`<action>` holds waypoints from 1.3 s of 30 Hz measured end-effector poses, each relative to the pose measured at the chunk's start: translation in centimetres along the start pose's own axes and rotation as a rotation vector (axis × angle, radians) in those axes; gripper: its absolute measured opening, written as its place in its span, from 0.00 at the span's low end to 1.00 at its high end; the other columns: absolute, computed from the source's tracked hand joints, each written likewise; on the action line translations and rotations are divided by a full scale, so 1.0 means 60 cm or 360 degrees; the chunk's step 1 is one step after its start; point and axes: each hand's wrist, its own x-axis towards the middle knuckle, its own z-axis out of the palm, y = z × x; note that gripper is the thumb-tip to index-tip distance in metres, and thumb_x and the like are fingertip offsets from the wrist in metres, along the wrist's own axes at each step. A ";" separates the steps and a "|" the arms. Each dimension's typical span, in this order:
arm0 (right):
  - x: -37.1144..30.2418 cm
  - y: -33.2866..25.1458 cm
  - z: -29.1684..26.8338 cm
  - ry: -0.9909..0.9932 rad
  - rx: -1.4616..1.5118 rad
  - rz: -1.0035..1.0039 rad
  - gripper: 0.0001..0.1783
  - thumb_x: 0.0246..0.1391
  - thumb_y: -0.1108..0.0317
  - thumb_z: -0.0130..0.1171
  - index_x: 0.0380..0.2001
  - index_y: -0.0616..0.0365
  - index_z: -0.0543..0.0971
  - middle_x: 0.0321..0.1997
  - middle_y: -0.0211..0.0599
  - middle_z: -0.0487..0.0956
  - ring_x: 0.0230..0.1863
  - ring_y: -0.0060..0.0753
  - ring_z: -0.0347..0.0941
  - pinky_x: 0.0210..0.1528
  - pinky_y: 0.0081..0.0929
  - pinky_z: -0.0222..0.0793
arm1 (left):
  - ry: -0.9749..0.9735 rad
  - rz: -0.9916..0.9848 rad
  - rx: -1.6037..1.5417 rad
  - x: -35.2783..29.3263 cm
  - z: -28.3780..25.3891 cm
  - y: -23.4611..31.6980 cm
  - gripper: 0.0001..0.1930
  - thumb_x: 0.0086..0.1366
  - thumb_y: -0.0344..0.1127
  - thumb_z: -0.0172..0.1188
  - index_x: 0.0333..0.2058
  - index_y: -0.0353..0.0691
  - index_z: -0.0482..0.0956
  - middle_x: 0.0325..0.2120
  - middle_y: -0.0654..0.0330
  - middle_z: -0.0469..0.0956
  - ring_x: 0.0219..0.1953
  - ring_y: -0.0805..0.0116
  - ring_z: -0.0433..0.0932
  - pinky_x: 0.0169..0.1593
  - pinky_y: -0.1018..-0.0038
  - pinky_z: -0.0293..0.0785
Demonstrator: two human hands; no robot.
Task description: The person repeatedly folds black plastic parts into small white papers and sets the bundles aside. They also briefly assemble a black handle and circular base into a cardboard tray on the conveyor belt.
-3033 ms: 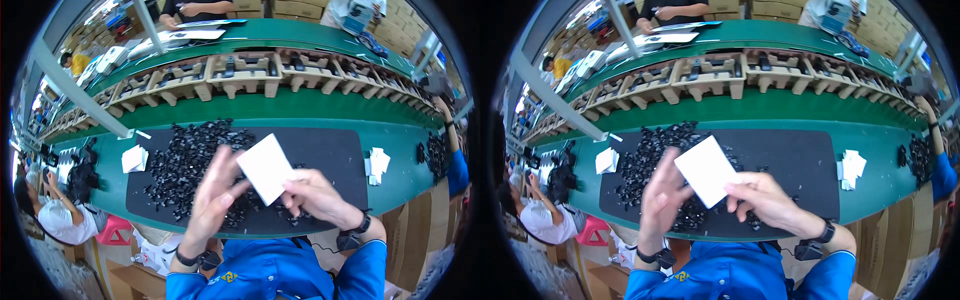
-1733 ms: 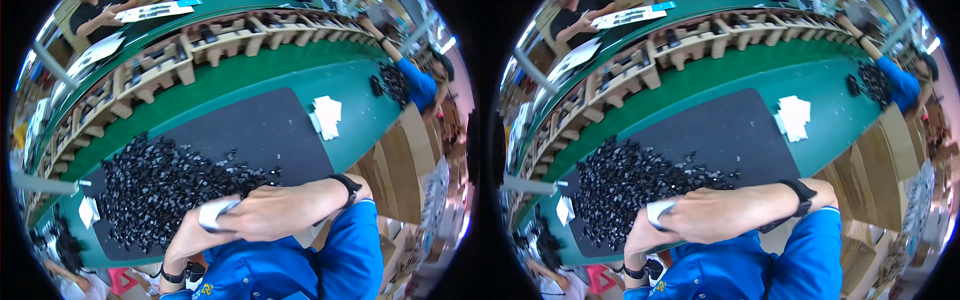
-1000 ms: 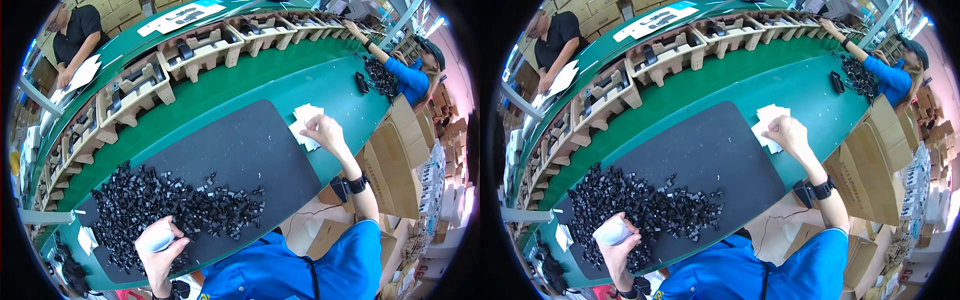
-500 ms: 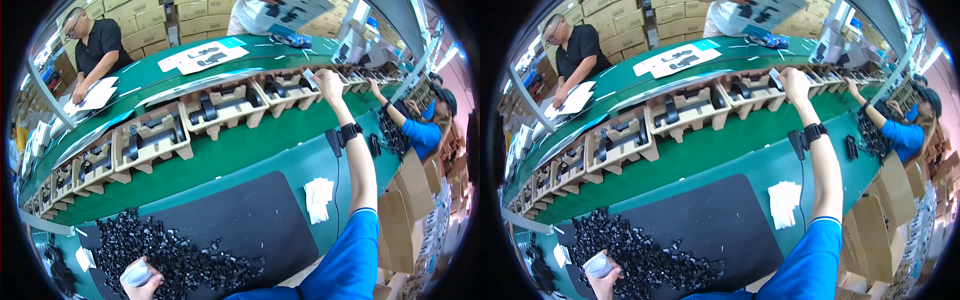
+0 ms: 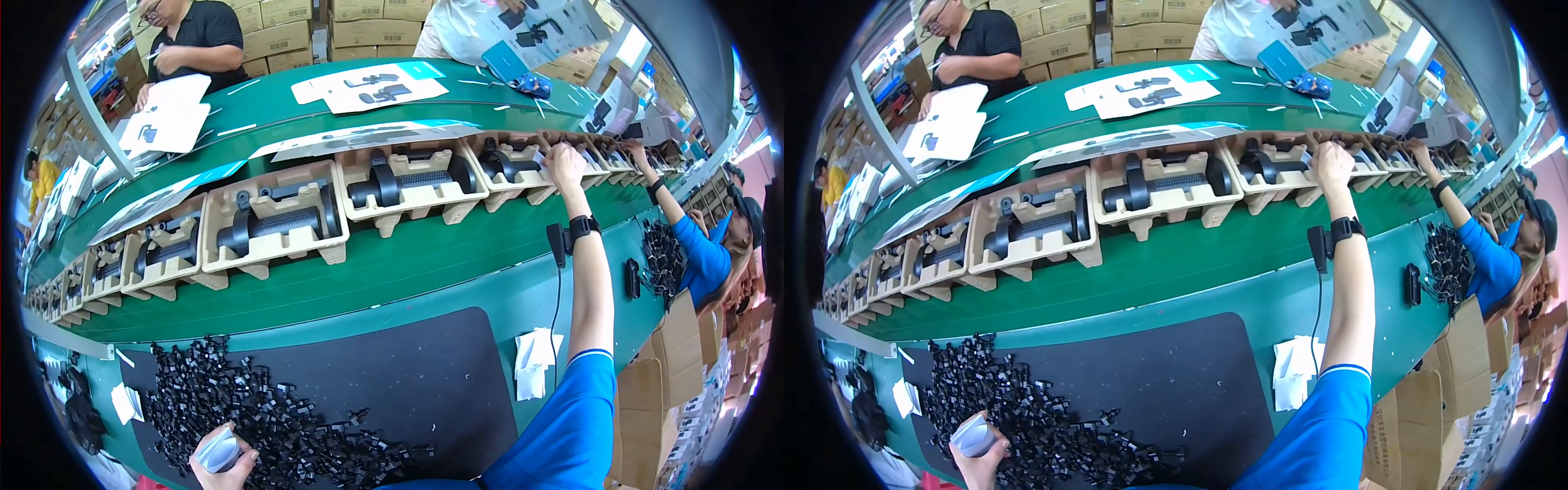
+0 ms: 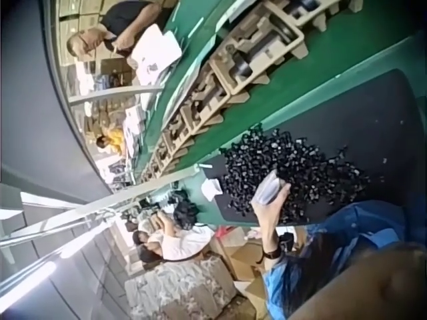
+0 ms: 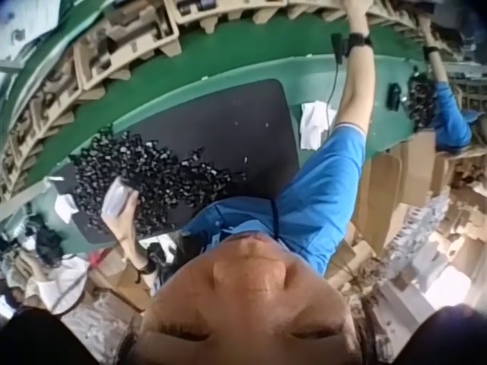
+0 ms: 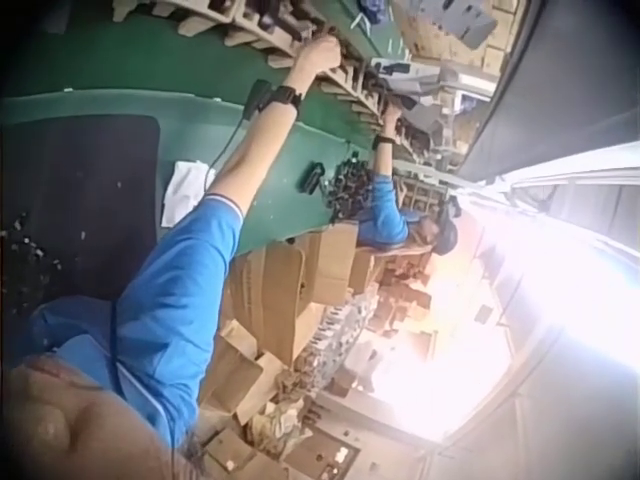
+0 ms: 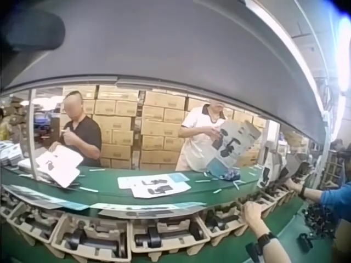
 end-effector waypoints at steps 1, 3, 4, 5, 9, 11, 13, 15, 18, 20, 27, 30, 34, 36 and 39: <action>-0.001 0.000 0.005 -0.0085 -0.0018 0.0126 0.11 0.33 0.58 0.70 0.22 0.49 0.82 0.27 0.40 0.81 0.31 0.45 0.78 0.35 0.38 0.73 | -0.0007 0.0003 0.0000 0.001 -0.001 -0.001 0.24 0.51 0.18 0.65 0.49 0.29 0.74 0.30 0.61 0.78 0.29 0.77 0.75 0.34 0.83 0.73; -0.001 -0.002 0.008 -0.0253 -0.0055 0.0372 0.12 0.33 0.57 0.70 0.24 0.48 0.83 0.29 0.41 0.81 0.32 0.45 0.78 0.36 0.38 0.74 | -0.0014 0.0013 -0.0003 0.005 -0.003 -0.001 0.22 0.53 0.19 0.64 0.48 0.28 0.74 0.30 0.60 0.78 0.29 0.76 0.76 0.34 0.82 0.74; 0.002 -0.001 0.003 -0.0249 -0.0052 0.0361 0.12 0.33 0.57 0.70 0.24 0.48 0.83 0.29 0.41 0.81 0.32 0.45 0.78 0.36 0.38 0.74 | -0.0026 0.0025 -0.0003 0.008 -0.004 -0.001 0.20 0.54 0.20 0.63 0.47 0.27 0.74 0.31 0.59 0.79 0.30 0.75 0.77 0.33 0.81 0.74; 0.002 -0.005 -0.003 -0.0318 -0.0086 0.0356 0.12 0.36 0.56 0.68 0.25 0.49 0.83 0.31 0.42 0.81 0.34 0.45 0.79 0.37 0.38 0.74 | -0.0029 0.0024 0.0006 0.004 -0.009 -0.001 0.18 0.55 0.22 0.62 0.46 0.27 0.75 0.31 0.58 0.79 0.30 0.74 0.78 0.33 0.81 0.75; 0.010 -0.045 -0.071 -0.0408 -0.0146 0.0208 0.15 0.47 0.52 0.60 0.32 0.49 0.83 0.34 0.44 0.81 0.38 0.47 0.78 0.41 0.41 0.73 | -0.0169 0.0057 -0.0165 -0.006 -0.019 -0.035 0.30 0.45 0.20 0.66 0.50 0.28 0.69 0.27 0.57 0.76 0.26 0.72 0.77 0.27 0.76 0.79; 0.012 -0.043 -0.141 -0.0294 0.0188 0.0042 0.19 0.48 0.49 0.59 0.40 0.47 0.82 0.37 0.44 0.81 0.40 0.46 0.78 0.42 0.41 0.72 | -0.0208 -0.0028 -0.0366 -0.004 -0.001 -0.001 0.25 0.46 0.20 0.68 0.46 0.28 0.74 0.25 0.60 0.78 0.24 0.77 0.75 0.31 0.80 0.74; -0.024 -0.122 -0.223 -0.0137 0.0582 -0.0270 0.17 0.55 0.58 0.55 0.43 0.58 0.79 0.42 0.48 0.79 0.42 0.43 0.77 0.42 0.35 0.71 | -0.0459 -0.0251 -0.0730 -0.001 0.009 0.020 0.26 0.49 0.21 0.67 0.49 0.28 0.72 0.27 0.61 0.78 0.25 0.77 0.75 0.30 0.80 0.75; -0.120 -0.271 -0.362 -0.0467 0.1117 -0.0548 0.14 0.55 0.67 0.56 0.41 0.64 0.78 0.37 0.46 0.79 0.36 0.40 0.77 0.39 0.28 0.71 | -0.0626 -0.0243 -0.0900 -0.007 0.027 0.018 0.27 0.51 0.22 0.66 0.51 0.28 0.70 0.29 0.62 0.78 0.27 0.78 0.76 0.32 0.80 0.75; -0.274 -0.406 -0.527 -0.0440 0.1070 -0.1620 0.17 0.43 0.69 0.62 0.39 0.60 0.78 0.38 0.39 0.76 0.35 0.38 0.74 0.36 0.30 0.73 | -0.0686 -0.0089 -0.0844 -0.038 0.020 -0.004 0.27 0.51 0.23 0.66 0.52 0.30 0.71 0.31 0.62 0.79 0.31 0.78 0.77 0.38 0.80 0.75; -0.364 -0.413 -0.610 -0.0829 0.1142 -0.1740 0.18 0.40 0.71 0.64 0.39 0.59 0.78 0.39 0.38 0.76 0.36 0.37 0.73 0.34 0.30 0.73 | -0.0591 0.0609 -0.0364 -0.038 0.024 -0.014 0.32 0.48 0.22 0.68 0.54 0.32 0.68 0.30 0.59 0.78 0.31 0.75 0.77 0.37 0.79 0.76; -0.490 -0.392 -0.592 -0.0975 0.1173 -0.1301 0.18 0.41 0.72 0.64 0.40 0.59 0.78 0.37 0.37 0.74 0.36 0.37 0.72 0.32 0.31 0.72 | -0.0637 0.0640 -0.0562 -0.076 -0.003 -0.063 0.30 0.47 0.23 0.69 0.52 0.36 0.72 0.31 0.61 0.79 0.35 0.76 0.78 0.43 0.80 0.74; -0.531 -0.364 -0.576 -0.1011 0.0963 -0.1113 0.16 0.43 0.73 0.62 0.40 0.57 0.79 0.36 0.36 0.74 0.36 0.37 0.72 0.33 0.32 0.71 | -0.0655 0.0638 -0.0587 -0.089 -0.014 -0.089 0.32 0.46 0.22 0.70 0.53 0.35 0.71 0.31 0.60 0.79 0.35 0.76 0.78 0.42 0.79 0.74; -0.561 -0.335 -0.575 -0.1215 0.1008 -0.0852 0.16 0.45 0.74 0.61 0.41 0.56 0.79 0.35 0.36 0.74 0.38 0.38 0.73 0.35 0.32 0.71 | -0.0718 0.0430 -0.0734 -0.090 -0.030 -0.117 0.35 0.45 0.21 0.70 0.55 0.34 0.67 0.31 0.59 0.80 0.35 0.74 0.78 0.42 0.79 0.75; -0.564 -0.343 -0.577 -0.1354 0.1069 -0.0770 0.15 0.45 0.74 0.61 0.40 0.56 0.80 0.35 0.36 0.75 0.40 0.39 0.73 0.37 0.33 0.71 | -0.0768 0.0489 -0.0727 -0.097 -0.031 -0.113 0.36 0.46 0.21 0.70 0.56 0.34 0.66 0.30 0.58 0.80 0.34 0.74 0.78 0.40 0.79 0.75; -0.568 -0.376 -0.569 -0.1296 0.1051 -0.0896 0.13 0.45 0.73 0.61 0.38 0.57 0.80 0.34 0.37 0.75 0.40 0.40 0.74 0.38 0.34 0.71 | -0.0782 0.0571 -0.0710 -0.104 -0.026 -0.113 0.37 0.46 0.21 0.70 0.57 0.34 0.65 0.30 0.57 0.80 0.33 0.74 0.78 0.39 0.79 0.75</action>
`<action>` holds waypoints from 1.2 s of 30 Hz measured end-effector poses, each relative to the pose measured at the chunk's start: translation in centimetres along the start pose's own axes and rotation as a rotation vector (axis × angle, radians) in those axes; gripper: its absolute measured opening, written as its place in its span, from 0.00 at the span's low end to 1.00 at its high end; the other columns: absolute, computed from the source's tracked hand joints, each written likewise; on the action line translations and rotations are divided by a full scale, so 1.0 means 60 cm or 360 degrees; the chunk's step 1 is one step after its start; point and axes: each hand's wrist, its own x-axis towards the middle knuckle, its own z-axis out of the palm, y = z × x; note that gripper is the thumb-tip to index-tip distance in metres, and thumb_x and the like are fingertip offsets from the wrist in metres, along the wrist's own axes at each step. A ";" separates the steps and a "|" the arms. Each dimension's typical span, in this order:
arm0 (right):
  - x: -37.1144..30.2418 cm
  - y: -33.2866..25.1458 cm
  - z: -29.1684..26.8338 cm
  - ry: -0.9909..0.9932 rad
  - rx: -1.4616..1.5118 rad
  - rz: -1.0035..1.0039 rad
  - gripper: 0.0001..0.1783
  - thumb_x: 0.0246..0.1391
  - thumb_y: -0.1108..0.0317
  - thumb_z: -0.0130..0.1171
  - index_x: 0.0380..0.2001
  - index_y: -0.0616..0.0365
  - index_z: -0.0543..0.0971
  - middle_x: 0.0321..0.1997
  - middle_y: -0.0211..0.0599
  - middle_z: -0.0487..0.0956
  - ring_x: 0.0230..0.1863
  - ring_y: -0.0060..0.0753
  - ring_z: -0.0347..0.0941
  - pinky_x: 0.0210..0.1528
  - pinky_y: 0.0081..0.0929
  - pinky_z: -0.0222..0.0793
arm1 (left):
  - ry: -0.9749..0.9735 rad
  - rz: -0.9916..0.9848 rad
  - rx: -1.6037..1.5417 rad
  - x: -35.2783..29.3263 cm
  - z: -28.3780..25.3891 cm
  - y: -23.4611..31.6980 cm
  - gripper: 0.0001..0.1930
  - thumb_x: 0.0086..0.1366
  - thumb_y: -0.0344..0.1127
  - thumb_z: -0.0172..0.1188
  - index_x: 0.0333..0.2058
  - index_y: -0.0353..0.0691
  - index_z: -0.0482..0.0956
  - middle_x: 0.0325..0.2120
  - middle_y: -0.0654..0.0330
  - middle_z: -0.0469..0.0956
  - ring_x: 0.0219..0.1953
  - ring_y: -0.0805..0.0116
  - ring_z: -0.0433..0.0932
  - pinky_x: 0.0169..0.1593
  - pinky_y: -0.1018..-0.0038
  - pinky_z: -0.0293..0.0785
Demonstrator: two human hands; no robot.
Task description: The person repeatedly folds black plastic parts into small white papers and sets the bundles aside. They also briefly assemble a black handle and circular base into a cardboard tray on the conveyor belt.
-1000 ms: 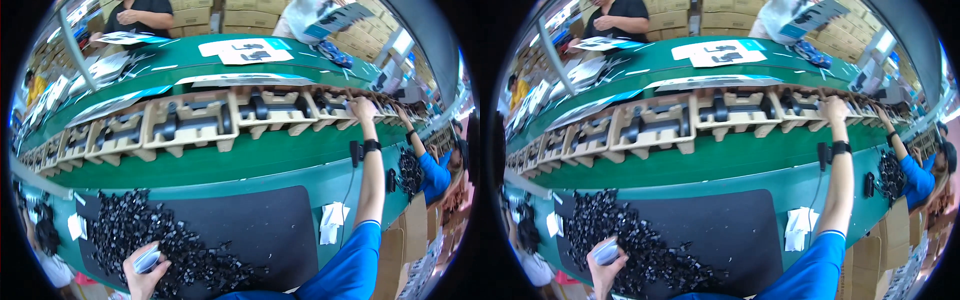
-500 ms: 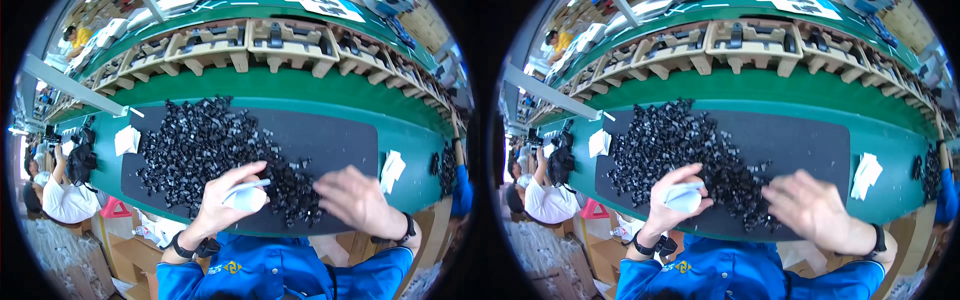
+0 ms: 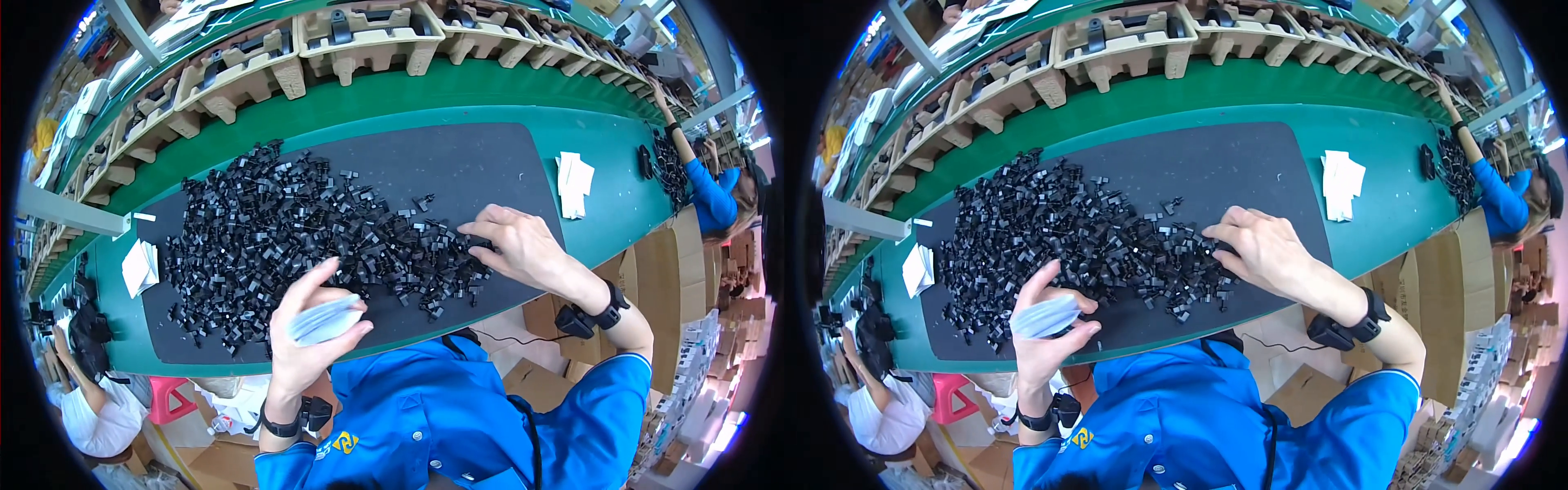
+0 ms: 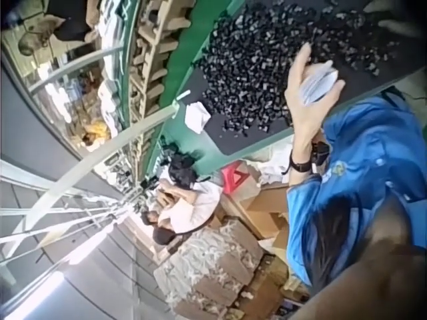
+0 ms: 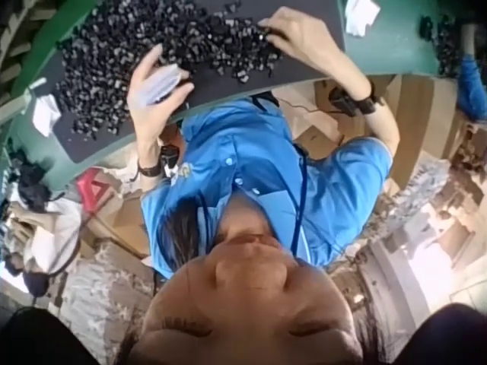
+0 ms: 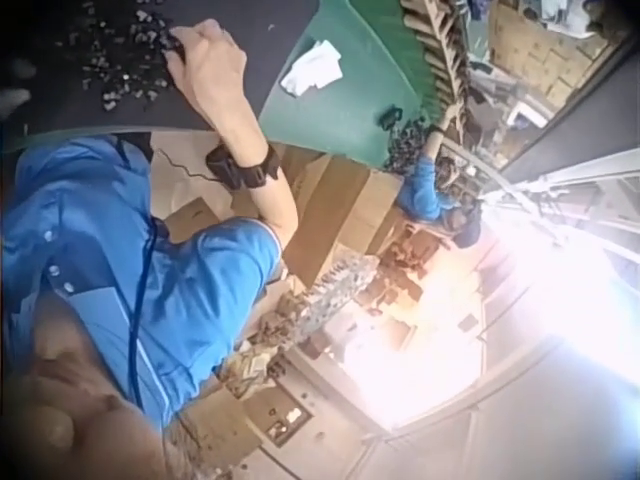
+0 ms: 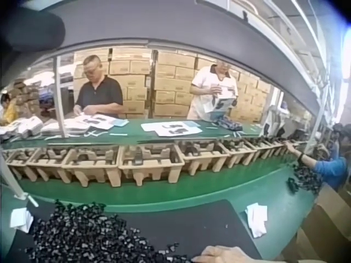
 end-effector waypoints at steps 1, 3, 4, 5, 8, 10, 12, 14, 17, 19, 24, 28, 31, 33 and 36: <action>0.007 -0.001 0.005 0.0003 -0.0030 -0.0065 0.12 0.45 0.73 0.61 0.36 0.58 0.80 0.33 0.38 0.75 0.40 0.41 0.74 0.39 0.34 0.71 | -0.0018 0.0043 0.0031 0.000 0.004 -0.001 0.37 0.46 0.22 0.69 0.57 0.34 0.65 0.31 0.58 0.80 0.33 0.74 0.78 0.39 0.79 0.75; 0.016 0.012 0.015 -0.0025 0.0014 -0.0129 0.11 0.45 0.72 0.62 0.35 0.59 0.80 0.33 0.38 0.75 0.40 0.42 0.74 0.39 0.35 0.72 | -0.0013 0.0084 0.0070 0.004 0.011 -0.004 0.37 0.46 0.22 0.69 0.57 0.34 0.64 0.31 0.58 0.81 0.33 0.74 0.79 0.39 0.79 0.75; 0.026 0.018 0.020 -0.0049 0.0066 -0.0199 0.11 0.44 0.71 0.63 0.34 0.59 0.80 0.33 0.38 0.75 0.40 0.43 0.74 0.40 0.35 0.72 | -0.0117 0.0160 0.0130 0.008 0.011 -0.005 0.39 0.46 0.21 0.69 0.58 0.34 0.63 0.31 0.57 0.80 0.33 0.72 0.79 0.39 0.78 0.75; 0.036 0.024 0.022 -0.0072 0.0120 -0.0269 0.11 0.44 0.71 0.64 0.33 0.59 0.80 0.33 0.39 0.76 0.40 0.44 0.74 0.41 0.36 0.72 | -0.0222 0.0232 0.0194 0.013 0.011 -0.006 0.40 0.45 0.20 0.69 0.59 0.35 0.61 0.31 0.56 0.80 0.34 0.70 0.80 0.39 0.77 0.76; 0.047 0.038 0.007 -0.0132 0.0147 -0.0284 0.11 0.43 0.70 0.64 0.33 0.60 0.80 0.33 0.37 0.76 0.36 0.37 0.74 0.37 0.32 0.71 | -0.0349 0.0408 0.0380 0.028 0.004 -0.003 0.42 0.45 0.20 0.69 0.60 0.36 0.60 0.31 0.56 0.80 0.35 0.68 0.80 0.40 0.76 0.76; 0.057 0.035 -0.011 -0.0162 0.0158 -0.0286 0.11 0.43 0.70 0.65 0.32 0.60 0.79 0.33 0.36 0.75 0.34 0.34 0.74 0.35 0.29 0.71 | -0.0485 0.0654 0.0553 0.040 0.004 -0.003 0.43 0.45 0.20 0.70 0.60 0.37 0.59 0.33 0.57 0.80 0.36 0.68 0.80 0.41 0.76 0.76; 0.064 0.025 -0.048 -0.0262 0.0598 0.0056 0.10 0.42 0.71 0.65 0.31 0.59 0.80 0.33 0.34 0.76 0.30 0.25 0.71 0.31 0.24 0.67 | -0.0421 0.0496 0.0474 0.042 0.009 -0.002 0.43 0.45 0.20 0.69 0.61 0.37 0.59 0.33 0.58 0.80 0.36 0.69 0.80 0.40 0.77 0.76; 0.073 0.008 -0.068 -0.0323 0.0818 0.0221 0.10 0.42 0.71 0.65 0.31 0.59 0.80 0.34 0.33 0.76 0.28 0.21 0.70 0.29 0.21 0.65 | -0.0317 0.0185 0.0283 0.041 0.014 -0.003 0.43 0.46 0.21 0.69 0.61 0.37 0.57 0.34 0.59 0.80 0.36 0.71 0.80 0.38 0.78 0.75; 0.089 -0.049 -0.072 -0.0257 0.1193 0.0252 0.08 0.41 0.74 0.65 0.29 0.58 0.80 0.33 0.31 0.75 0.25 0.13 0.65 0.27 0.16 0.59 | -0.0270 0.0021 0.0124 0.047 0.020 0.002 0.44 0.47 0.21 0.69 0.62 0.37 0.55 0.34 0.59 0.80 0.37 0.73 0.79 0.37 0.80 0.74; 0.101 -0.029 -0.052 -0.0272 0.1020 0.0287 0.09 0.40 0.74 0.65 0.30 0.58 0.80 0.33 0.31 0.75 0.24 0.14 0.65 0.26 0.16 0.60 | -0.0262 -0.0051 0.0041 0.050 0.020 0.004 0.45 0.47 0.22 0.69 0.62 0.37 0.54 0.33 0.60 0.80 0.37 0.75 0.79 0.36 0.81 0.74; 0.095 -0.056 -0.027 0.0257 0.0412 -0.0227 0.12 0.40 0.75 0.64 0.33 0.56 0.80 0.31 0.33 0.76 0.20 0.21 0.66 0.24 0.21 0.65 | -0.0181 -0.0124 -0.0061 0.057 0.014 0.003 0.44 0.48 0.22 0.68 0.63 0.40 0.54 0.35 0.59 0.80 0.38 0.75 0.78 0.37 0.81 0.73; 0.053 -0.148 -0.056 0.0462 0.0008 -0.0784 0.14 0.43 0.73 0.62 0.38 0.56 0.79 0.28 0.36 0.77 0.21 0.33 0.72 0.21 0.29 0.70 | -0.0189 -0.0200 0.0027 0.050 0.022 0.013 0.40 0.49 0.24 0.67 0.62 0.46 0.60 0.38 0.57 0.79 0.40 0.70 0.79 0.41 0.75 0.75; 0.052 -0.141 -0.053 -0.0086 0.0223 -0.0663 0.11 0.46 0.73 0.57 0.36 0.56 0.76 0.27 0.41 0.77 0.24 0.39 0.75 0.24 0.35 0.72 | -0.0239 0.0032 0.0341 0.058 0.030 0.023 0.40 0.48 0.24 0.67 0.61 0.48 0.62 0.37 0.57 0.80 0.39 0.68 0.80 0.40 0.73 0.76; 0.059 -0.137 -0.049 -0.0357 0.0330 -0.0597 0.10 0.47 0.73 0.55 0.36 0.57 0.75 0.27 0.43 0.77 0.26 0.42 0.77 0.25 0.37 0.73 | -0.0329 0.0156 0.0507 0.059 0.033 0.018 0.39 0.46 0.24 0.67 0.59 0.49 0.65 0.36 0.57 0.80 0.37 0.64 0.80 0.39 0.71 0.76; 0.071 -0.136 -0.036 -0.0718 0.0645 -0.0714 0.06 0.47 0.73 0.55 0.30 0.63 0.76 0.22 0.47 0.76 0.22 0.50 0.75 0.20 0.37 0.70 | -0.0401 0.0226 0.0622 0.055 0.040 0.016 0.37 0.45 0.24 0.67 0.57 0.49 0.68 0.36 0.56 0.80 0.37 0.61 0.80 0.39 0.70 0.77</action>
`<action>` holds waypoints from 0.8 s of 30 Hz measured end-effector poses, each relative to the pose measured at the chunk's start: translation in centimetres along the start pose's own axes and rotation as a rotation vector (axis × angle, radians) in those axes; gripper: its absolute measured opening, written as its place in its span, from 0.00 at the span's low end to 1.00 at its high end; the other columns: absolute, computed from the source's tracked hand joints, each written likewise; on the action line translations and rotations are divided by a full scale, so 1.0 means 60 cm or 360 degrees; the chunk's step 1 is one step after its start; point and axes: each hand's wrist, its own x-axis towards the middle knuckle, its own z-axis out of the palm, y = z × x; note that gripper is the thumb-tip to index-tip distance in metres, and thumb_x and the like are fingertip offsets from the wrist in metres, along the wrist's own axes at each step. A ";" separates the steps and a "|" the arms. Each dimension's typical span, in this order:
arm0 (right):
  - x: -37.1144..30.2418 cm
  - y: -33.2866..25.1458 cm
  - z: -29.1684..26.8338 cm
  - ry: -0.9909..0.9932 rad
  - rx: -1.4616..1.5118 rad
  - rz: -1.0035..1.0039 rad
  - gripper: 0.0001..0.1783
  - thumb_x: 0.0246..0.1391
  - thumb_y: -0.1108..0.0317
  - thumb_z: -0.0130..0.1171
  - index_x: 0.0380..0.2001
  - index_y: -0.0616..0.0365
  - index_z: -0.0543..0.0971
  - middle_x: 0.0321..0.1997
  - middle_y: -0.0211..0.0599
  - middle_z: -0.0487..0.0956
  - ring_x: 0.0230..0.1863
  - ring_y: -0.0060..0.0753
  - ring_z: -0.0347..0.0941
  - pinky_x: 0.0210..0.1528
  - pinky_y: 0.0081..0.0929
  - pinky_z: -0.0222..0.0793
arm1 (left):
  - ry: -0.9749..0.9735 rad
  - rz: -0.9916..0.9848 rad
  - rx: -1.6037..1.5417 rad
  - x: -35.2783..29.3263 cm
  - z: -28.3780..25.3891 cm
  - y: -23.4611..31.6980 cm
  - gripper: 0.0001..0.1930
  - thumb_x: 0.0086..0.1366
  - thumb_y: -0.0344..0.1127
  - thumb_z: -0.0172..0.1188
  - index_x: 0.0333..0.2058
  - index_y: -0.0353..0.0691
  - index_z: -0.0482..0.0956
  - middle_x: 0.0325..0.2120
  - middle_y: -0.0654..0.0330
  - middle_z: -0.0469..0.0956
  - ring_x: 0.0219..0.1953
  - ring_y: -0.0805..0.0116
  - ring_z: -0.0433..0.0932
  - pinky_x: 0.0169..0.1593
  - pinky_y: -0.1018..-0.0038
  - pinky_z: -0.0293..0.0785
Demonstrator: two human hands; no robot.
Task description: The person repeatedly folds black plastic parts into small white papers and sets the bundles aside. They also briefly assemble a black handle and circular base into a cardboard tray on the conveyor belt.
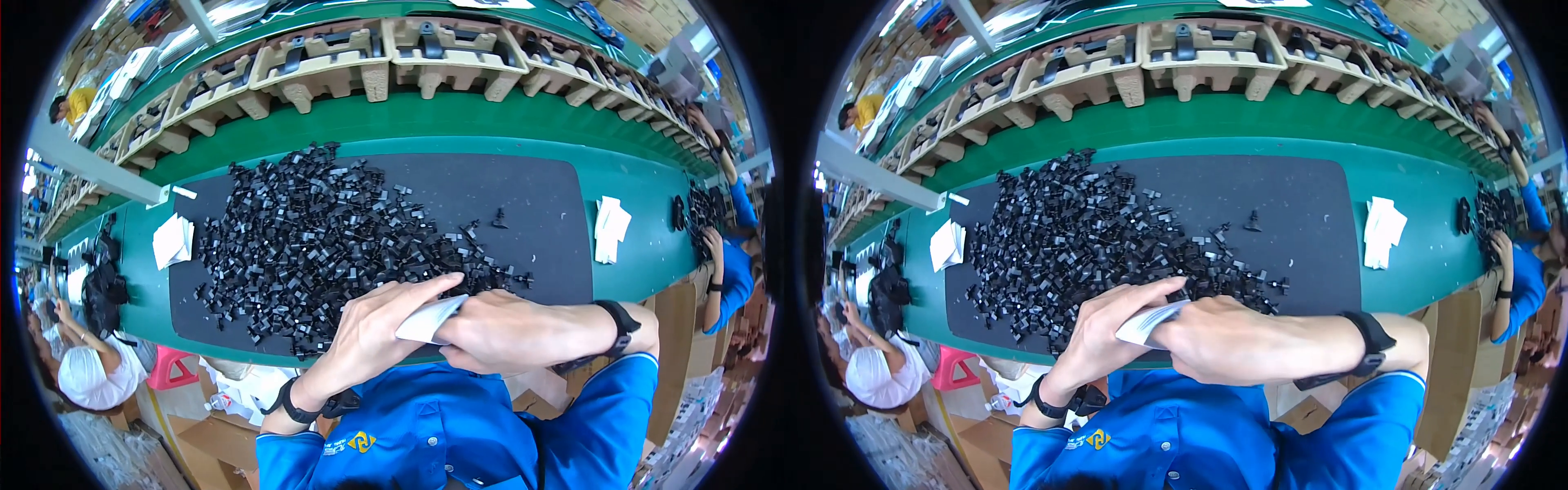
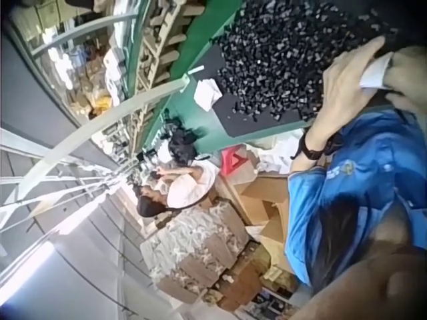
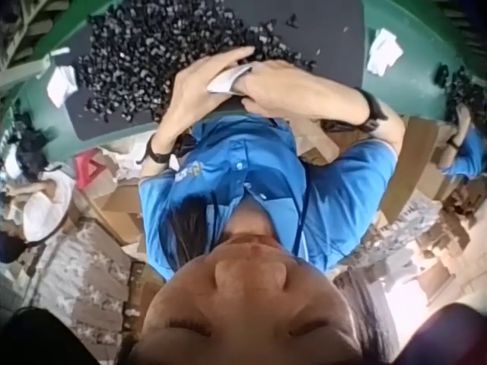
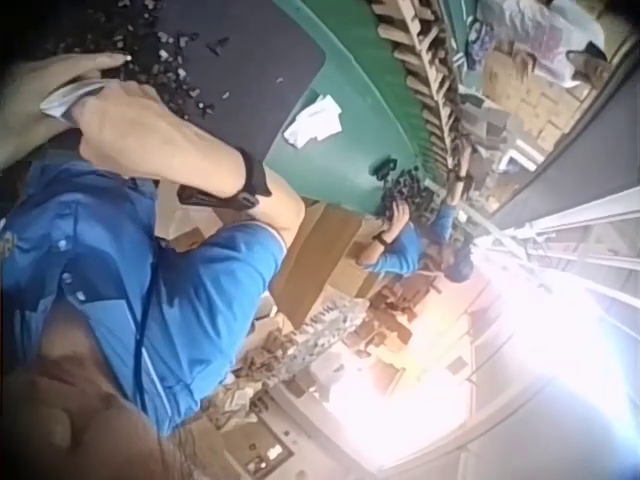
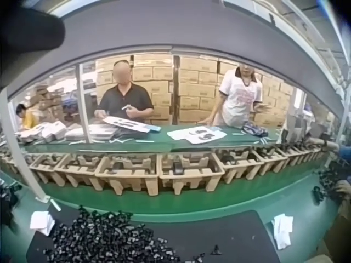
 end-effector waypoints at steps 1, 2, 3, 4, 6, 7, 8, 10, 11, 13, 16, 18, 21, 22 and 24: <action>0.002 0.001 0.005 0.0014 0.0000 0.0021 0.06 0.47 0.73 0.55 0.30 0.63 0.76 0.22 0.47 0.76 0.22 0.50 0.75 0.20 0.37 0.70 | -0.0004 0.0002 0.0042 0.000 0.001 0.001 0.37 0.45 0.24 0.67 0.57 0.50 0.69 0.35 0.56 0.80 0.36 0.60 0.80 0.39 0.69 0.77; 0.006 0.002 0.010 -0.0057 -0.0040 0.0052 0.06 0.47 0.73 0.55 0.30 0.64 0.75 0.21 0.48 0.76 0.21 0.50 0.75 0.20 0.38 0.70 | -0.0009 0.0005 0.0083 0.002 0.002 0.002 0.36 0.44 0.24 0.67 0.56 0.50 0.70 0.35 0.56 0.80 0.36 0.59 0.80 0.39 0.68 0.77; 0.012 0.004 0.014 -0.0138 -0.0084 0.0071 0.06 0.47 0.74 0.54 0.29 0.66 0.74 0.20 0.49 0.75 0.21 0.51 0.75 0.20 0.39 0.71 | -0.0015 0.0014 0.0077 0.001 0.001 0.003 0.36 0.44 0.24 0.67 0.56 0.50 0.70 0.35 0.56 0.80 0.36 0.59 0.80 0.39 0.68 0.77; 0.013 0.004 0.015 -0.0219 -0.0127 0.0090 0.06 0.48 0.74 0.54 0.28 0.67 0.73 0.19 0.51 0.75 0.20 0.51 0.75 0.20 0.40 0.71 | 0.0002 0.0028 0.0118 0.002 0.000 0.005 0.36 0.44 0.24 0.66 0.56 0.50 0.70 0.35 0.56 0.80 0.36 0.59 0.80 0.39 0.69 0.77; 0.008 0.001 0.019 -0.0099 -0.0186 0.0089 0.06 0.48 0.74 0.54 0.28 0.67 0.73 0.19 0.51 0.74 0.20 0.51 0.75 0.20 0.40 0.70 | 0.0038 0.0057 0.0198 0.003 -0.003 0.008 0.35 0.45 0.24 0.66 0.56 0.51 0.70 0.36 0.55 0.80 0.37 0.59 0.80 0.39 0.69 0.77; 0.005 0.000 0.021 0.0017 -0.0243 0.0075 0.06 0.48 0.74 0.53 0.27 0.68 0.73 0.18 0.51 0.74 0.20 0.51 0.75 0.20 0.41 0.70 | 0.0034 0.0065 0.0190 0.003 -0.004 0.008 0.35 0.45 0.24 0.66 0.56 0.51 0.70 0.36 0.55 0.80 0.37 0.59 0.80 0.39 0.69 0.77; 0.004 -0.001 0.022 0.0133 -0.0301 0.0059 0.05 0.48 0.75 0.53 0.27 0.68 0.73 0.17 0.51 0.74 0.20 0.52 0.75 0.20 0.41 0.70 | -0.0001 0.0011 0.0151 0.004 -0.007 0.007 0.35 0.44 0.24 0.67 0.55 0.49 0.71 0.35 0.56 0.80 0.36 0.62 0.81 0.40 0.70 0.77; 0.004 -0.003 0.016 0.0034 -0.0330 0.0091 0.06 0.47 0.76 0.52 0.28 0.69 0.73 0.18 0.50 0.74 0.20 0.50 0.75 0.21 0.40 0.71 | -0.0075 -0.0097 0.0072 0.007 -0.009 0.004 0.34 0.42 0.24 0.68 0.53 0.45 0.73 0.34 0.57 0.80 0.35 0.66 0.81 0.41 0.72 0.76; 0.003 -0.005 0.011 -0.0068 -0.0354 0.0116 0.07 0.47 0.76 0.51 0.29 0.70 0.74 0.19 0.49 0.75 0.21 0.47 0.76 0.21 0.40 0.71 | -0.0082 -0.0089 0.0067 0.008 -0.007 0.003 0.34 0.42 0.24 0.68 0.53 0.45 0.73 0.34 0.57 0.80 0.35 0.66 0.81 0.41 0.72 0.76; -0.001 -0.005 -0.008 -0.0169 -0.0377 0.0147 0.08 0.47 0.77 0.50 0.30 0.70 0.74 0.20 0.48 0.76 0.21 0.45 0.76 0.22 0.39 0.72 | -0.0082 -0.0108 -0.0006 0.008 -0.005 -0.001 0.34 0.43 0.23 0.69 0.53 0.42 0.72 0.33 0.58 0.80 0.34 0.68 0.80 0.41 0.73 0.76; -0.021 0.029 -0.058 0.0261 0.0262 0.0350 0.12 0.52 0.66 0.58 0.30 0.66 0.76 0.18 0.43 0.77 0.16 0.37 0.75 0.17 0.29 0.70 | 0.0060 -0.0177 -0.0079 -0.003 -0.021 -0.019 0.34 0.43 0.23 0.70 0.53 0.39 0.72 0.32 0.59 0.80 0.34 0.70 0.80 0.41 0.75 0.76; -0.046 0.095 -0.075 0.0756 0.0293 0.0833 0.15 0.52 0.62 0.61 0.32 0.66 0.76 0.17 0.38 0.77 0.16 0.28 0.76 0.17 0.24 0.69 | 0.0274 -0.0222 -0.0154 -0.014 -0.033 -0.035 0.34 0.43 0.22 0.71 0.53 0.36 0.70 0.31 0.59 0.80 0.33 0.72 0.80 0.40 0.76 0.76; -0.071 0.219 -0.012 0.0947 -0.0168 0.1137 0.15 0.51 0.63 0.62 0.34 0.66 0.76 0.19 0.37 0.78 0.17 0.24 0.75 0.15 0.21 0.67 | 0.0226 0.0020 -0.0154 0.004 -0.020 -0.035 0.35 0.43 0.21 0.71 0.53 0.34 0.69 0.31 0.59 0.80 0.33 0.72 0.80 0.40 0.77 0.75; -0.071 0.238 -0.004 0.0890 -0.0313 0.1201 0.14 0.51 0.65 0.63 0.36 0.66 0.76 0.20 0.38 0.78 0.17 0.22 0.75 0.14 0.19 0.66 | 0.0226 0.0130 -0.0148 0.010 -0.017 -0.034 0.36 0.42 0.21 0.71 0.53 0.34 0.69 0.30 0.59 0.80 0.32 0.73 0.79 0.40 0.77 0.75; -0.052 0.236 -0.010 0.0865 -0.0136 0.1201 0.14 0.51 0.66 0.63 0.36 0.66 0.77 0.21 0.38 0.79 0.18 0.22 0.76 0.14 0.19 0.66 | 0.0258 0.0099 -0.0169 0.007 -0.017 -0.037 0.36 0.42 0.21 0.71 0.54 0.34 0.68 0.30 0.59 0.80 0.32 0.73 0.79 0.41 0.77 0.74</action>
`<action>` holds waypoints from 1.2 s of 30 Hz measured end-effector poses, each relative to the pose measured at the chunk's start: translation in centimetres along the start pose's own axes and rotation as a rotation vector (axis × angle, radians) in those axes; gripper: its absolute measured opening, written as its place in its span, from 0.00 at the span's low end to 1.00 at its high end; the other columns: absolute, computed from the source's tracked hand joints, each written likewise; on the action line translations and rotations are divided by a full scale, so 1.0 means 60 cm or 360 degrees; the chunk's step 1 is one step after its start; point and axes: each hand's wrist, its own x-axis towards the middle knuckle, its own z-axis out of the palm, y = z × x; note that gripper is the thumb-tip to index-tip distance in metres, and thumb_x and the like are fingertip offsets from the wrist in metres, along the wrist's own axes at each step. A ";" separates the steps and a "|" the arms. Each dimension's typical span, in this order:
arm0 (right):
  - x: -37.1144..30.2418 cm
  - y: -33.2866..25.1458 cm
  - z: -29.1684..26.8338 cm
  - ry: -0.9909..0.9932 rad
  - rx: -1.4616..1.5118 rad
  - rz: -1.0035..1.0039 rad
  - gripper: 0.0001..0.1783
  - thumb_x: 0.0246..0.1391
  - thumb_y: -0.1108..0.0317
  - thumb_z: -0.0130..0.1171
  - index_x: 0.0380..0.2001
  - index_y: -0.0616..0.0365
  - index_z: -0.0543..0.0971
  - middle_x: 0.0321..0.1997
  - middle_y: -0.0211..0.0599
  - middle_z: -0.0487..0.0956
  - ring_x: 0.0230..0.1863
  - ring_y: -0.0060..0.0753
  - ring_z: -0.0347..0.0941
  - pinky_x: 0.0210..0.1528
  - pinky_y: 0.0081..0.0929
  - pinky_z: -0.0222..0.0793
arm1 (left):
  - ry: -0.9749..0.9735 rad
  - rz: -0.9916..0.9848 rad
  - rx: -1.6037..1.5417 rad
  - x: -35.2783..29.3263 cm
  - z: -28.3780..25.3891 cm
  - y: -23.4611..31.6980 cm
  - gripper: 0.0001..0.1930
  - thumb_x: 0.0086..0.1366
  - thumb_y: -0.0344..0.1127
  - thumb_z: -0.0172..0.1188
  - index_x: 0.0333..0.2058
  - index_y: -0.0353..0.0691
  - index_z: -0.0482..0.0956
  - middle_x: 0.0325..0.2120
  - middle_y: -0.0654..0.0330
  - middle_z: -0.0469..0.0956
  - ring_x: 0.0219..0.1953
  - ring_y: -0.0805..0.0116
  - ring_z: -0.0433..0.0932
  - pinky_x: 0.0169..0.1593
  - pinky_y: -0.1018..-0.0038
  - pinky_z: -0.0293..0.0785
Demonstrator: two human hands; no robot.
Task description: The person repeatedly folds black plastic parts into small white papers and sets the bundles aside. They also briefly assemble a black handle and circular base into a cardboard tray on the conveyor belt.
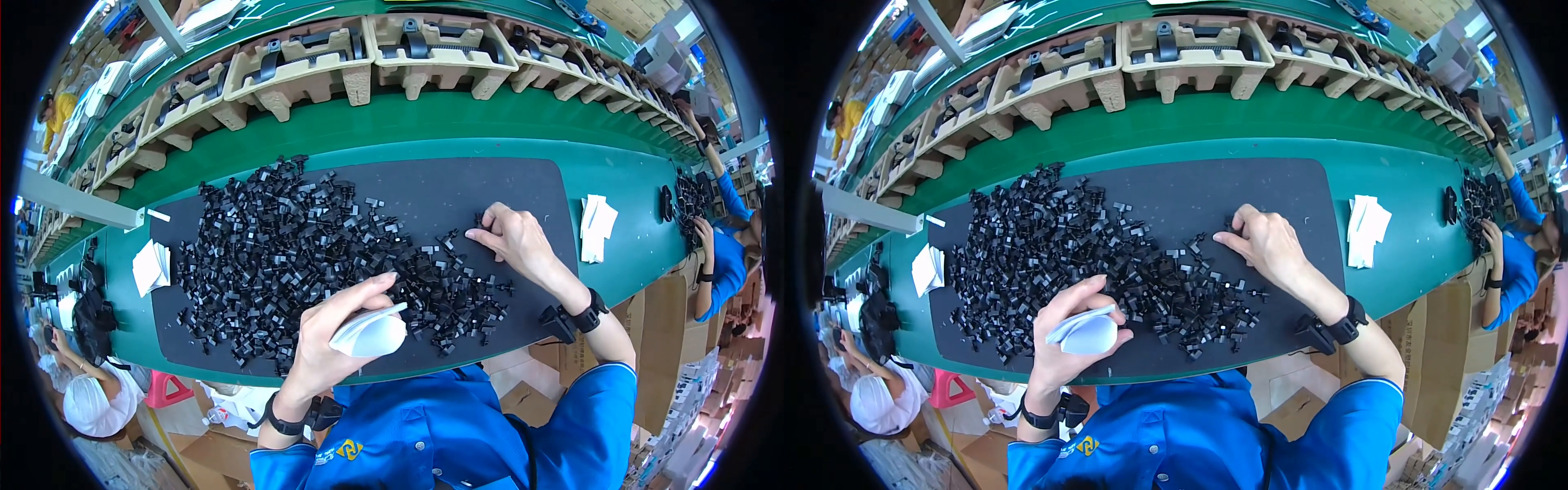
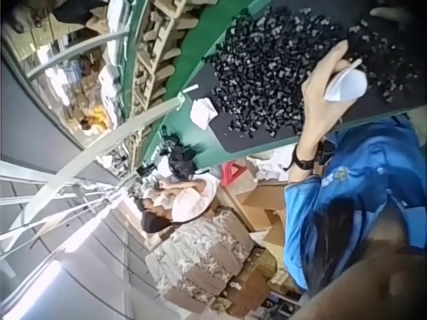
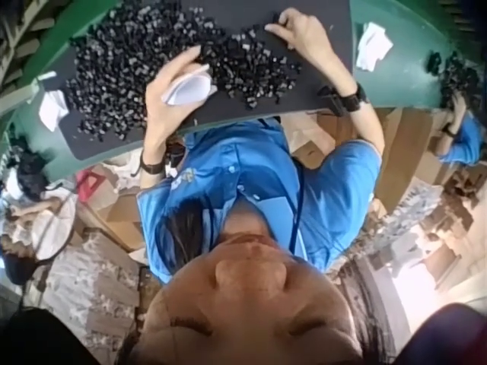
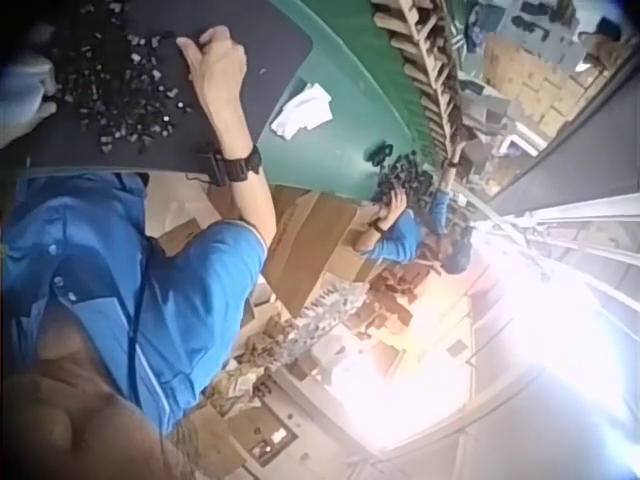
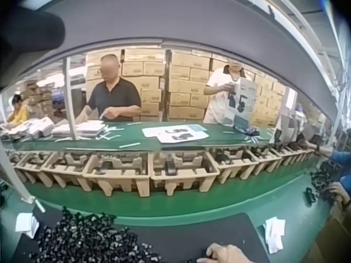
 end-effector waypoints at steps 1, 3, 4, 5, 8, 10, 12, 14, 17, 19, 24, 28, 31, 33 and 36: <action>0.007 -0.011 -0.002 -0.0072 0.0138 0.0045 0.14 0.51 0.67 0.63 0.37 0.66 0.77 0.22 0.38 0.79 0.18 0.22 0.76 0.13 0.18 0.66 | 0.0029 -0.0016 -0.0021 -0.001 -0.001 -0.001 0.36 0.43 0.20 0.71 0.54 0.34 0.68 0.29 0.59 0.79 0.32 0.73 0.79 0.41 0.77 0.74; 0.007 -0.021 -0.005 -0.0147 0.0279 0.0089 0.14 0.50 0.68 0.63 0.37 0.67 0.77 0.23 0.38 0.79 0.19 0.21 0.76 0.13 0.17 0.66 | 0.0058 -0.0033 -0.0039 -0.004 -0.001 -0.003 0.36 0.43 0.20 0.71 0.54 0.34 0.68 0.29 0.60 0.79 0.32 0.73 0.79 0.41 0.77 0.74; 0.007 -0.025 -0.007 -0.0146 0.0351 0.0082 0.13 0.50 0.68 0.63 0.37 0.66 0.78 0.23 0.39 0.80 0.21 0.23 0.77 0.16 0.19 0.68 | 0.0064 -0.0067 -0.0045 -0.007 -0.001 -0.004 0.36 0.43 0.20 0.71 0.54 0.34 0.68 0.29 0.60 0.79 0.33 0.73 0.79 0.41 0.77 0.74; 0.006 -0.029 -0.010 -0.0146 0.0422 0.0076 0.13 0.51 0.68 0.62 0.37 0.65 0.79 0.24 0.39 0.80 0.23 0.25 0.78 0.19 0.20 0.70 | 0.0070 -0.0099 -0.0051 -0.011 -0.001 -0.005 0.36 0.43 0.20 0.71 0.54 0.34 0.68 0.29 0.60 0.79 0.33 0.73 0.79 0.41 0.78 0.74; -0.002 -0.036 -0.020 -0.0140 0.0513 -0.0015 0.11 0.51 0.69 0.62 0.35 0.65 0.80 0.24 0.38 0.80 0.26 0.25 0.79 0.19 0.19 0.70 | 0.0081 -0.0193 -0.0112 -0.013 -0.001 0.000 0.36 0.43 0.21 0.71 0.54 0.35 0.68 0.30 0.59 0.79 0.33 0.73 0.79 0.41 0.78 0.74; -0.019 -0.043 -0.026 -0.0106 0.0562 -0.0150 0.08 0.51 0.72 0.61 0.33 0.66 0.81 0.24 0.34 0.81 0.26 0.21 0.79 0.14 0.15 0.68 | 0.0050 -0.0311 -0.0239 -0.009 0.001 0.006 0.36 0.43 0.21 0.71 0.54 0.36 0.69 0.32 0.59 0.79 0.34 0.73 0.78 0.41 0.78 0.74; -0.057 -0.101 -0.052 -0.0054 0.0592 -0.0405 0.07 0.49 0.74 0.60 0.33 0.64 0.82 0.27 0.36 0.81 0.27 0.22 0.79 0.15 0.16 0.69 | 0.0043 -0.0292 -0.0175 0.000 -0.004 0.006 0.35 0.43 0.21 0.71 0.54 0.36 0.69 0.33 0.59 0.79 0.34 0.73 0.79 0.42 0.78 0.74; -0.097 -0.153 -0.077 0.0148 0.0407 -0.1301 0.08 0.47 0.77 0.59 0.33 0.63 0.82 0.30 0.38 0.81 0.26 0.28 0.80 0.16 0.18 0.70 | -0.0022 -0.0262 -0.0081 -0.002 -0.005 0.011 0.35 0.44 0.22 0.71 0.54 0.37 0.70 0.34 0.59 0.79 0.35 0.73 0.79 0.42 0.78 0.74; -0.130 -0.217 -0.058 0.0299 0.0123 -0.1571 0.10 0.44 0.77 0.59 0.34 0.63 0.81 0.26 0.38 0.79 0.24 0.32 0.78 0.15 0.23 0.70 | -0.0090 -0.0265 -0.0128 -0.009 -0.007 0.021 0.35 0.44 0.21 0.68 0.54 0.42 0.71 0.37 0.58 0.80 0.38 0.70 0.79 0.44 0.75 0.75; -0.141 -0.231 -0.062 0.0137 0.0027 -0.1495 0.10 0.44 0.76 0.59 0.33 0.64 0.80 0.24 0.38 0.78 0.22 0.33 0.77 0.15 0.25 0.70 | -0.0128 -0.0247 -0.0146 -0.010 -0.009 0.025 0.35 0.44 0.20 0.66 0.55 0.44 0.72 0.38 0.58 0.80 0.39 0.69 0.80 0.45 0.74 0.76; -0.139 -0.255 -0.059 -0.0517 -0.0341 -0.1271 0.09 0.42 0.76 0.55 0.30 0.69 0.74 0.17 0.42 0.75 0.18 0.38 0.77 0.16 0.31 0.71 | -0.0198 -0.0155 -0.0075 -0.009 -0.006 0.023 0.34 0.44 0.21 0.68 0.54 0.37 0.71 0.34 0.58 0.80 0.37 0.72 0.79 0.43 0.76 0.75; -0.134 -0.260 -0.050 -0.0555 -0.0472 -0.1286 0.10 0.42 0.77 0.53 0.30 0.73 0.71 0.13 0.45 0.73 0.15 0.43 0.75 0.16 0.34 0.70 | -0.0136 0.0064 -0.0082 0.003 -0.003 0.024 0.35 0.44 0.21 0.68 0.55 0.38 0.70 0.35 0.57 0.80 0.37 0.70 0.80 0.43 0.75 0.76; -0.116 -0.258 -0.058 -0.0569 -0.0425 -0.1276 0.11 0.44 0.76 0.53 0.32 0.73 0.71 0.12 0.44 0.73 0.14 0.44 0.74 0.16 0.35 0.70 | -0.0136 0.0165 -0.0118 0.011 -0.004 0.023 0.38 0.43 0.22 0.69 0.56 0.40 0.68 0.41 0.55 0.79 0.39 0.66 0.80 0.44 0.73 0.77; -0.102 -0.254 -0.070 -0.0703 -0.0301 -0.1207 0.11 0.46 0.76 0.53 0.34 0.72 0.71 0.12 0.42 0.73 0.14 0.44 0.74 0.16 0.35 0.70 | 0.0024 -0.0061 -0.0118 0.003 -0.009 0.027 0.39 0.45 0.22 0.69 0.58 0.38 0.65 0.42 0.54 0.79 0.40 0.67 0.80 0.44 0.74 0.77; -0.101 -0.230 -0.067 -0.0450 -0.0136 -0.1322 0.18 0.45 0.72 0.60 0.41 0.64 0.73 0.14 0.37 0.74 0.17 0.39 0.75 0.17 0.30 0.70 | 0.0213 -0.0185 -0.0200 -0.014 -0.011 0.027 0.39 0.47 0.22 0.69 0.60 0.36 0.62 0.41 0.54 0.79 0.40 0.69 0.80 0.44 0.76 0.77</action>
